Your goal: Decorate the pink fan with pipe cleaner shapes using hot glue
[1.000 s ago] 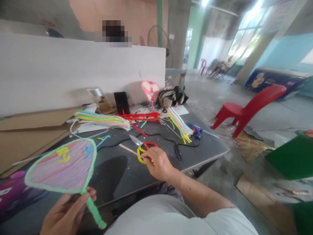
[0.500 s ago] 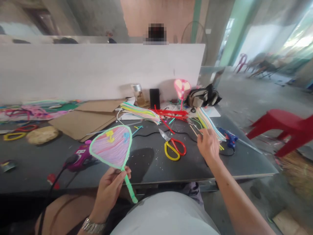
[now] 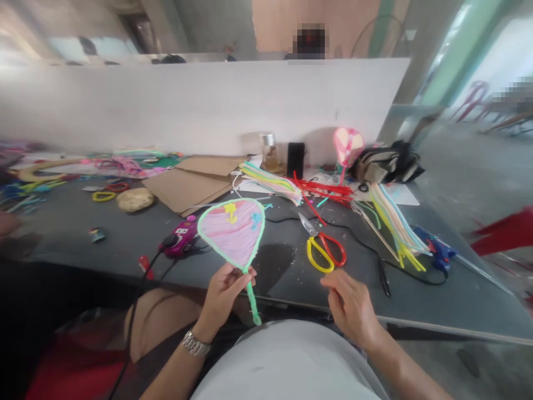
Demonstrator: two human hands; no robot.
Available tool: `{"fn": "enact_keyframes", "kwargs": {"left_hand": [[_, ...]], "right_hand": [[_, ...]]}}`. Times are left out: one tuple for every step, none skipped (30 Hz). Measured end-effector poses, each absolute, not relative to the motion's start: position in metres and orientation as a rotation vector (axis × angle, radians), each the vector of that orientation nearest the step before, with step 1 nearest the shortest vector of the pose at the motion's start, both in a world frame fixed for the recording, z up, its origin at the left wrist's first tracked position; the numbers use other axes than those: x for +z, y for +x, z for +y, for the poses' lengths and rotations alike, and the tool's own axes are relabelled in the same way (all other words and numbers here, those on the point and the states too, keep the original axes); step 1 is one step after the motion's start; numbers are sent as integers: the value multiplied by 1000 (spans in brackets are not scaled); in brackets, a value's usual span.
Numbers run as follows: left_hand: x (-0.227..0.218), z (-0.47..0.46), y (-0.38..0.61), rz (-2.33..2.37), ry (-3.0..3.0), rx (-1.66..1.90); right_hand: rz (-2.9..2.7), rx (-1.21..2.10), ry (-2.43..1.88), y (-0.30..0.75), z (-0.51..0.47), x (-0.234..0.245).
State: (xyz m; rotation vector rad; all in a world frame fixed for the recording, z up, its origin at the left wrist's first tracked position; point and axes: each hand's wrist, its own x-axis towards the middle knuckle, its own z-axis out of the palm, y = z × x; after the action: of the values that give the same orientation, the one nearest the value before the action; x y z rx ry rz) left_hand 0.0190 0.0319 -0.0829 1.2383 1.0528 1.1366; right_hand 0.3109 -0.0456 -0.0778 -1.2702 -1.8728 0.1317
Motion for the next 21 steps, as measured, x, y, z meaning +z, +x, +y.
{"fn": "enact_keyframes", "kwargs": {"left_hand": [[-81,32,20,1052,1233,1131],[-80,32,20,1051,1227,1127],[-79,32,21,1052,1221,1126],[-79,32,21,1054,1217,1126],[-78,32,22,1056,1215,1129],[-78,32,22,1057,1215,1135],[-79,32,22,1054,1218,1145],[-79,32,22,1047,1220,1157],[-80,32,22,1035,1220,1172],[-81,32,22,1022,1218,1187],[-81,33,22,1012,1217,1199],[-82,33,22,1006,1217,1205],[-82,33,22,1006,1217,1206],[-82,32,22,1010,1218,1205],[-81,32,22,1019,1219,1203],[-81,32,21,1030,1219,1201],[-81,31,21,1041,1219,1197],[-81,31,21,1050,1218,1193],[-81,31,21,1056,1219,1191],[-81,31,21,1057,1223,1191],[-82,31,21,1053,1227,1192]], "right_hand": [[-1922,262,-1272,310,-56,-77],[-1982,417,-1292,311,-67,-77],[-2029,563,-1347,313,-77,-77],[-2056,661,-1410,317,-86,-80],[-2066,707,-1459,322,-95,-83],[-2065,713,-1503,327,-102,-89],[-2058,690,-1532,333,-108,-96],[-2042,650,-1554,338,-114,-104],[-2012,615,-1587,344,-118,-113],[-1976,597,-1621,348,-121,-122],[-1921,563,-1662,351,-123,-130],[-1886,549,-1700,354,-124,-138],[-1870,529,-1717,357,-125,-146],[-1876,505,-1716,360,-125,-154],[-1898,475,-1700,363,-126,-162],[-1920,425,-1677,366,-126,-169],[-1927,356,-1659,369,-127,-177],[-1902,269,-1663,373,-127,-184],[-1855,188,-1686,376,-126,-190],[-1795,130,-1716,377,-124,-195],[-1748,138,-1768,378,-120,-197]]}}
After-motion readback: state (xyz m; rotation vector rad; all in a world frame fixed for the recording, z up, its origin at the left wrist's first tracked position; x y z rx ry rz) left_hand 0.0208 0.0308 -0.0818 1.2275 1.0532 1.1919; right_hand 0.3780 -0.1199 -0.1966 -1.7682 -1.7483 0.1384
